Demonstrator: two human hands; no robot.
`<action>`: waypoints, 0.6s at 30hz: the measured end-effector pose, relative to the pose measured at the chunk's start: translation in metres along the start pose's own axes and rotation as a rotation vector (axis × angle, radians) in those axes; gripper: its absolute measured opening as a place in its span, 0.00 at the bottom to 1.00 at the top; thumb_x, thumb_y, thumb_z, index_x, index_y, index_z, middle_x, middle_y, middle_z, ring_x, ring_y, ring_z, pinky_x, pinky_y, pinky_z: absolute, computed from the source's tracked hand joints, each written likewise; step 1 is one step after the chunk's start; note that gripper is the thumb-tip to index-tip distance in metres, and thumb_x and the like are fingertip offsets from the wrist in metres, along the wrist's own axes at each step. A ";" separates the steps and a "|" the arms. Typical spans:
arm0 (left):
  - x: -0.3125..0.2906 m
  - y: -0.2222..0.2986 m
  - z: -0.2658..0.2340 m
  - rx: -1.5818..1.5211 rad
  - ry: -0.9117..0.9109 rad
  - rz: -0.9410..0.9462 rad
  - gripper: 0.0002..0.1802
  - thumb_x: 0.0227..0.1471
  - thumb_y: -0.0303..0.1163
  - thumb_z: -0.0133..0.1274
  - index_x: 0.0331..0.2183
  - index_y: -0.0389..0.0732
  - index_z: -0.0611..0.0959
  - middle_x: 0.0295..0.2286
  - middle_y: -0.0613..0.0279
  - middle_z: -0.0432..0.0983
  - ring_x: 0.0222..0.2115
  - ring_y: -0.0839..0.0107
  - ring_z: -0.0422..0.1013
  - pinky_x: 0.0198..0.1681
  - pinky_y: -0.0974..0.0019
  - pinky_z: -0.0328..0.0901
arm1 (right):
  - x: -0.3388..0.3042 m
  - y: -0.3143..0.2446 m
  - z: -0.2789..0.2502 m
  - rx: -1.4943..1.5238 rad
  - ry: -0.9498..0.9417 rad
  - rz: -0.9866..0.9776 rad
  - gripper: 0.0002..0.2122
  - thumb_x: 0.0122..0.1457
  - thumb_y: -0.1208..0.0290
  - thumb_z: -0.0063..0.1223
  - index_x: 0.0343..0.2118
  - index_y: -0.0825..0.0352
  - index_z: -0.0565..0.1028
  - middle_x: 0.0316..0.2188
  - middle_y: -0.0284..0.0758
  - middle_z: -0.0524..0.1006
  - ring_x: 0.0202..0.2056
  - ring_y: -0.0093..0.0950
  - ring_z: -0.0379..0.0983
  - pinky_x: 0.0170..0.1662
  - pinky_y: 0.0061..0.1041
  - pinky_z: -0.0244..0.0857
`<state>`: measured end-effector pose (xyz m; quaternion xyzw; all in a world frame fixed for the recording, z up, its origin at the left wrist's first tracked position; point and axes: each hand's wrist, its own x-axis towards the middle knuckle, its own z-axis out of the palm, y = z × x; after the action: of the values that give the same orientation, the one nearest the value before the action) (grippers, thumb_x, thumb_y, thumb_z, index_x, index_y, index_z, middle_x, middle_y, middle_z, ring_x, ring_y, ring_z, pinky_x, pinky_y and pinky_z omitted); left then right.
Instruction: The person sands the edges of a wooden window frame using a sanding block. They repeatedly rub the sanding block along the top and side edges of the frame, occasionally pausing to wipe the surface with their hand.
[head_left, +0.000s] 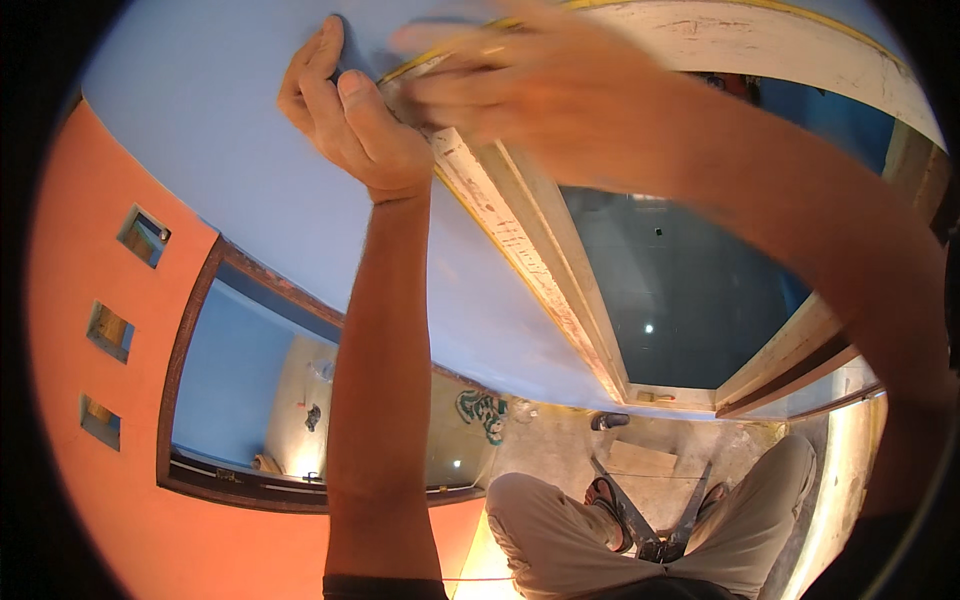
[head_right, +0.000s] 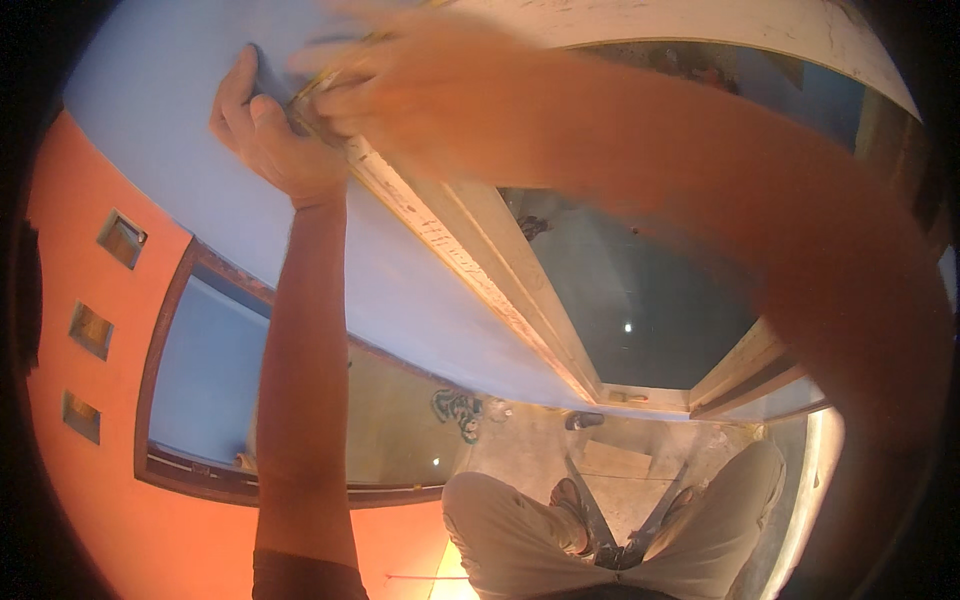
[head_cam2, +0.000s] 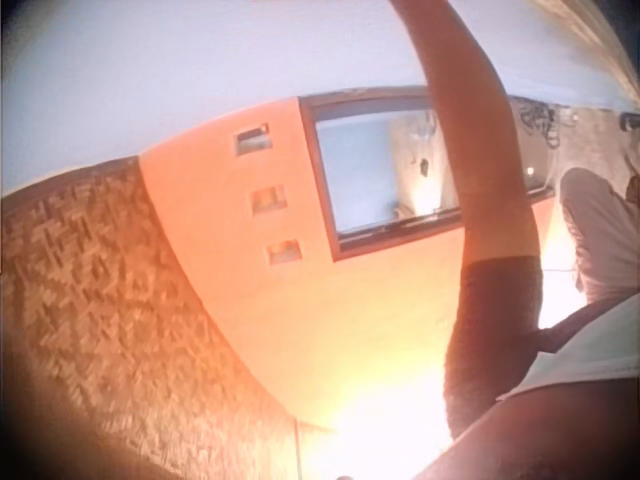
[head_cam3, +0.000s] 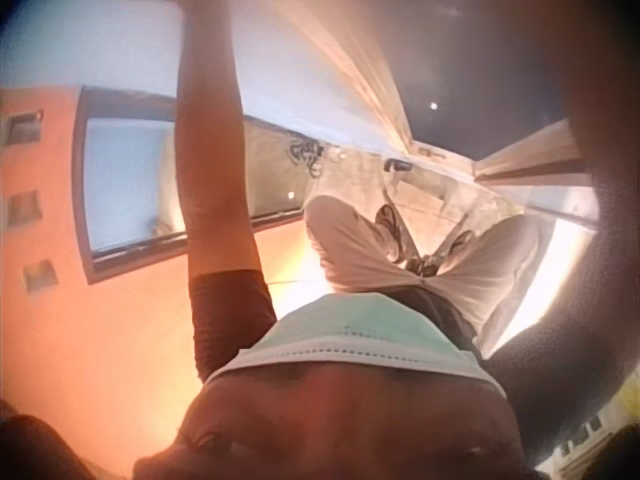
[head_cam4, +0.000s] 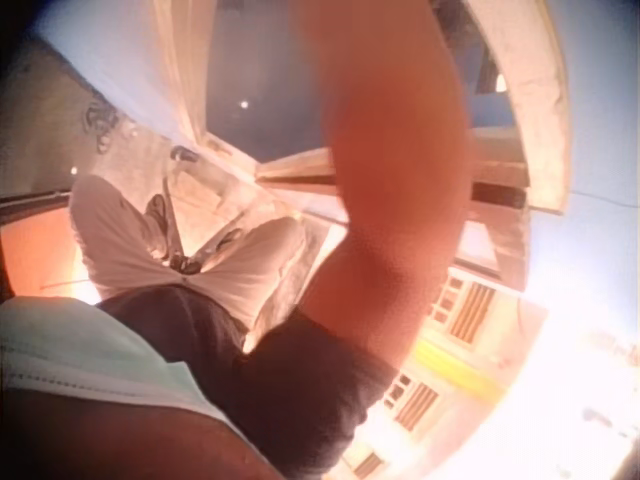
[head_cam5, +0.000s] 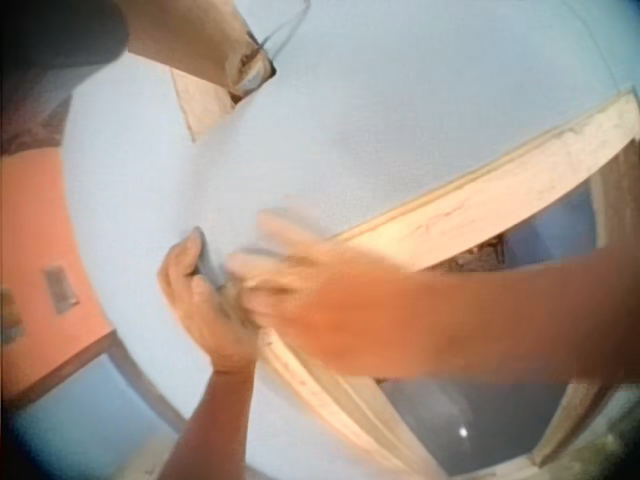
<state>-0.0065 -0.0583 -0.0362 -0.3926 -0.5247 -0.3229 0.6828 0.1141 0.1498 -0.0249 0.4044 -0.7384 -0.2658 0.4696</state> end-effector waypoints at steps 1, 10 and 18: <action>0.000 0.000 0.001 -0.008 -0.008 0.003 0.29 0.67 0.42 0.39 0.53 0.30 0.83 0.54 0.46 0.76 0.56 0.58 0.63 0.60 0.56 0.63 | 0.007 -0.004 -0.014 0.003 -0.116 0.014 0.19 0.58 0.69 0.60 0.54 0.64 0.82 0.61 0.32 0.74 0.72 0.40 0.56 0.71 0.56 0.48; 0.003 0.000 0.009 0.001 -0.011 0.018 0.29 0.69 0.44 0.40 0.55 0.30 0.81 0.55 0.44 0.69 0.55 0.55 0.65 0.59 0.53 0.63 | -0.068 0.030 -0.016 0.097 0.142 0.034 0.22 0.59 0.69 0.58 0.57 0.65 0.80 0.63 0.33 0.72 0.73 0.41 0.55 0.73 0.60 0.44; -0.002 -0.013 0.003 0.096 -0.058 0.147 0.29 0.68 0.44 0.42 0.56 0.30 0.81 0.56 0.43 0.66 0.54 0.53 0.65 0.58 0.52 0.63 | -0.013 -0.005 0.026 0.157 0.272 0.176 0.17 0.55 0.71 0.62 0.50 0.55 0.83 0.59 0.22 0.78 0.66 0.27 0.66 0.66 0.31 0.64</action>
<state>-0.0193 -0.0620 -0.0355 -0.4059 -0.5292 -0.2347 0.7072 0.0951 0.1583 -0.0465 0.4057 -0.7192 -0.1082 0.5535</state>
